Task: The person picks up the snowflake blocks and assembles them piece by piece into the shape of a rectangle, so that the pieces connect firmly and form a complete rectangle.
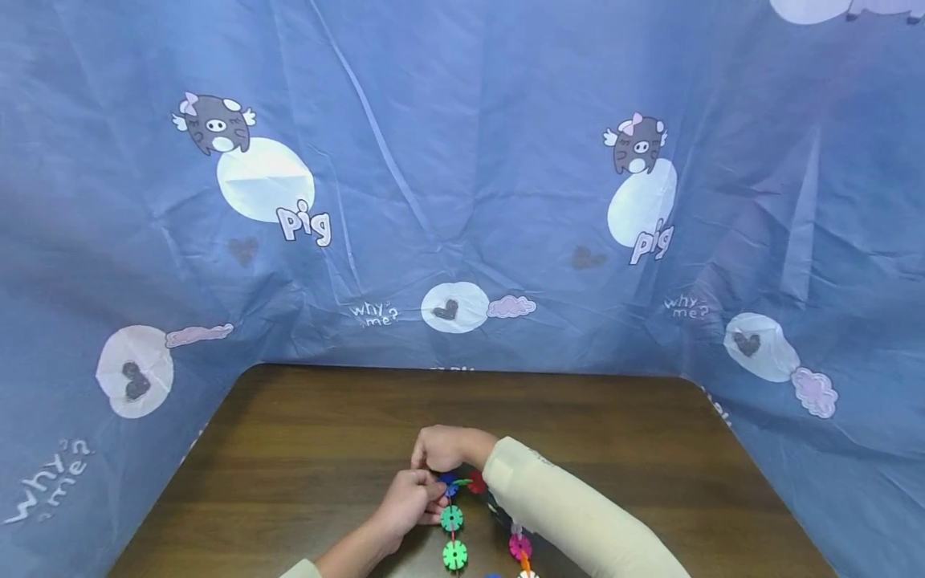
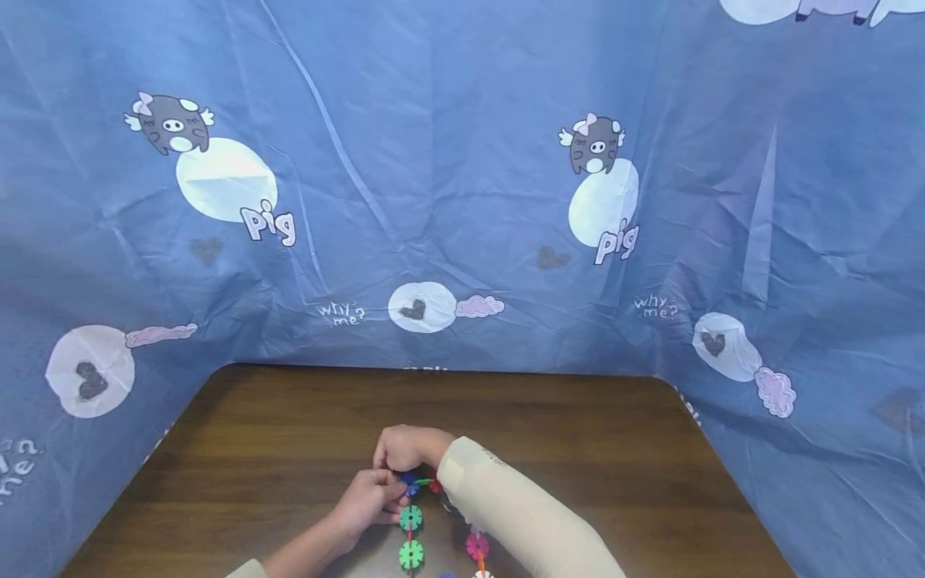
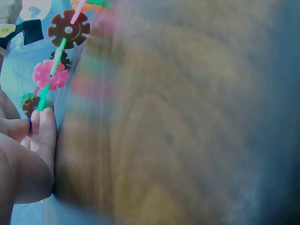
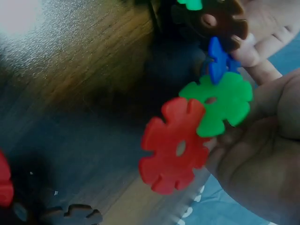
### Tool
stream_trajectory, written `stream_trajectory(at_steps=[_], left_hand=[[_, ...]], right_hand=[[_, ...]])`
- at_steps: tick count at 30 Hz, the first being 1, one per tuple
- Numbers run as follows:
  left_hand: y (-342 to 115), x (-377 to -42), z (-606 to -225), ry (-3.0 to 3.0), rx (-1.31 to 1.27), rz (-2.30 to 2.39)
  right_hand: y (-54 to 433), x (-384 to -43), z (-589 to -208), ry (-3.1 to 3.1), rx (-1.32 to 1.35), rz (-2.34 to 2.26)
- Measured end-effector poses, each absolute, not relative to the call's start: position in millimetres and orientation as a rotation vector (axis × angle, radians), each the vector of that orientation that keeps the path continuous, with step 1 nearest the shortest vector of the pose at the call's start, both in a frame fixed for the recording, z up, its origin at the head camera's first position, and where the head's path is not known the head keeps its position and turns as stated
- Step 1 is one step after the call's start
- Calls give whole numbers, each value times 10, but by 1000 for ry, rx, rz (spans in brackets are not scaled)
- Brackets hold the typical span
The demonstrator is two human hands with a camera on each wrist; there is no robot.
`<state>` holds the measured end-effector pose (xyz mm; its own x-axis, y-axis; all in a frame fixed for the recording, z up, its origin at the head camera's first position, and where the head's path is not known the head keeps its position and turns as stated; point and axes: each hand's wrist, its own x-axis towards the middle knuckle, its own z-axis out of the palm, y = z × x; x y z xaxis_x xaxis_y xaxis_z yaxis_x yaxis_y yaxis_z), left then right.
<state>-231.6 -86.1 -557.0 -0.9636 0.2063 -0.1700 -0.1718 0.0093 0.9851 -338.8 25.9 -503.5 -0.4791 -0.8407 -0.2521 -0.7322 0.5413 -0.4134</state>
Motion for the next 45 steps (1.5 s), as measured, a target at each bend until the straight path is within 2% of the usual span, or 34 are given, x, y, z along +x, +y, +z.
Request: stream_trajectory(at_steps=[12, 20, 40, 45], left_hand=[[-830, -2295, -5559, 1992, 31, 2091], [-818, -2288, -5575, 2002, 9, 2091], [-803, -2291, -5593, 1981, -42, 2126], [-822, -2309, -5602, 1987, -52, 2129]], right_hand=[[445, -3412, -5037, 2463, -1357, -246], [616, -3505, -5159, 2644, -1219, -240], [777, -3574, -5288, 2701, -1106, -331], [874, -3582, -5276, 2697, -971, -520]])
